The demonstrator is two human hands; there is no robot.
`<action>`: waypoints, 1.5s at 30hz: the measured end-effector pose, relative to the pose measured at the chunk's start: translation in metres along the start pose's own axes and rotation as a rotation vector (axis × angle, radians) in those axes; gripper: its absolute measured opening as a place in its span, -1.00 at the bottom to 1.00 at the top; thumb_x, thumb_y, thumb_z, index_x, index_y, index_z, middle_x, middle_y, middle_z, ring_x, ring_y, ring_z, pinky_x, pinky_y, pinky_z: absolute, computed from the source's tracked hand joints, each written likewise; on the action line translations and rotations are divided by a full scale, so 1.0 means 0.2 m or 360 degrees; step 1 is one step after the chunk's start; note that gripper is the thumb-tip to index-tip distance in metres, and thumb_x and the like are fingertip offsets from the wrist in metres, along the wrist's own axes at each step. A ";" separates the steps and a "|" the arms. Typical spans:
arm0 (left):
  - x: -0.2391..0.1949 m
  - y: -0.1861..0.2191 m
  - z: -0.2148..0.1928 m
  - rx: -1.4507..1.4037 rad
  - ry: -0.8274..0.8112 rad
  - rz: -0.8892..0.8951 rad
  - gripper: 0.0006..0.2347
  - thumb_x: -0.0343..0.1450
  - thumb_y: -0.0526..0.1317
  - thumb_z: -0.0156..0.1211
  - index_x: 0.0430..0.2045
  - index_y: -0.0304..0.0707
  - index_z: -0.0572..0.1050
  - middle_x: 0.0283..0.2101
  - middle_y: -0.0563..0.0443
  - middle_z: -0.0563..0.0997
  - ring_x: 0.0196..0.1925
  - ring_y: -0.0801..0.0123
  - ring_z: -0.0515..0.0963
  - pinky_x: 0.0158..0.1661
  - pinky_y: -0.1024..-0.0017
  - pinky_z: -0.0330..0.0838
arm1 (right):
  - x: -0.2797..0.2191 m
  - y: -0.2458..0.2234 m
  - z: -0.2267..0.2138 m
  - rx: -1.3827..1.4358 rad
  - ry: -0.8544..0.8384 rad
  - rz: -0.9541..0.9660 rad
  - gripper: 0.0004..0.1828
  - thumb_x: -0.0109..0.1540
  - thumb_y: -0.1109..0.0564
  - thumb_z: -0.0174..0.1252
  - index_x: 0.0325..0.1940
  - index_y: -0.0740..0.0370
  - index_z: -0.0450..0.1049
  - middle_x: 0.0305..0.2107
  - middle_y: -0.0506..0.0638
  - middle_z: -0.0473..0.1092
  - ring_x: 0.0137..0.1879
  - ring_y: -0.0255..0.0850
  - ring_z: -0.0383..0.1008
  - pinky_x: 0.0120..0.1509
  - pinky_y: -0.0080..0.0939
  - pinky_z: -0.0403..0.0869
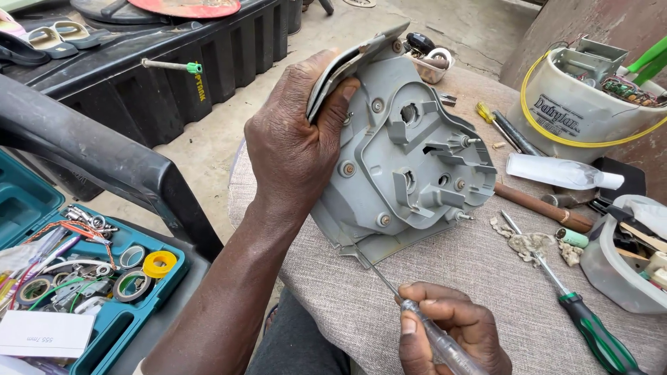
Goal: Cleaning and scraping debris from the internal components of a plastic housing using a screwdriver.
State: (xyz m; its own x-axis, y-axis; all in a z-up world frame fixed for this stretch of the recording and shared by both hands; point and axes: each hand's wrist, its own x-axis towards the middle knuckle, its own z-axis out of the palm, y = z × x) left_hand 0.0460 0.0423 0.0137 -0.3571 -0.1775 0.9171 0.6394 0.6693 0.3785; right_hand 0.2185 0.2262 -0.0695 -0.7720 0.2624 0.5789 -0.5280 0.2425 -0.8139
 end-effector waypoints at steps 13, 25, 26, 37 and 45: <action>-0.02 0.00 -0.01 -0.0010 -0.0037 0.0021 -0.76 0.66 -0.09 0.19 0.16 -0.16 0.50 0.08 0.06 0.69 0.09 0.16 0.78 -0.01 0.29 0.66 | 0.05 -0.10 0.11 -0.0235 0.0183 0.0131 -0.88 0.26 0.30 0.22 -0.29 0.27 0.38 -0.29 0.15 0.61 -0.19 -0.20 0.71 -0.04 -0.33 0.70; 0.01 0.01 -0.02 -0.0079 -0.0022 -0.0050 -0.77 0.66 -0.09 0.20 0.15 -0.14 0.52 0.10 0.04 0.71 0.09 0.20 0.80 0.04 0.36 0.68 | 0.06 0.02 0.03 0.0135 0.0199 0.0317 -0.91 0.28 0.25 0.18 -0.20 0.25 0.38 -0.25 0.22 0.58 -0.06 -0.03 0.70 0.01 -0.10 0.75; 0.01 0.01 -0.01 -0.0098 -0.0020 -0.0061 -0.77 0.65 -0.09 0.20 0.15 -0.13 0.52 0.10 0.04 0.71 0.11 0.20 0.81 0.05 0.36 0.69 | 0.06 0.01 0.03 0.0099 0.0232 0.0358 -0.90 0.28 0.24 0.19 -0.18 0.26 0.39 -0.25 0.21 0.58 -0.08 -0.02 0.71 0.01 -0.09 0.73; 0.02 0.04 -0.01 -0.0158 -0.0027 -0.0059 -0.78 0.65 -0.14 0.22 0.14 -0.18 0.53 0.09 -0.04 0.71 0.11 0.17 0.79 0.09 0.34 0.65 | 0.03 0.05 0.02 0.0169 0.0120 0.0209 -0.88 0.29 0.18 0.21 -0.17 0.29 0.46 -0.30 0.17 0.60 -0.12 -0.05 0.73 -0.10 -0.18 0.75; 0.02 0.03 -0.01 -0.0107 -0.0022 -0.0078 -0.79 0.64 -0.11 0.22 0.13 -0.12 0.53 0.05 0.02 0.73 0.01 0.23 0.80 -0.02 0.38 0.64 | 0.05 0.04 0.06 0.0142 0.0386 0.0091 -0.78 0.34 0.16 0.18 -0.13 0.44 0.45 -0.17 0.34 0.51 -0.09 0.05 0.67 -0.07 -0.14 0.80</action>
State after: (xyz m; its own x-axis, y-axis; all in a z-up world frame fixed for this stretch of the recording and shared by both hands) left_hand 0.0496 0.0437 0.0194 -0.3982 -0.1983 0.8956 0.6649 0.6102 0.4307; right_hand 0.2030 0.2192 -0.0710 -0.6999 0.4920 0.5177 -0.5231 0.1404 -0.8406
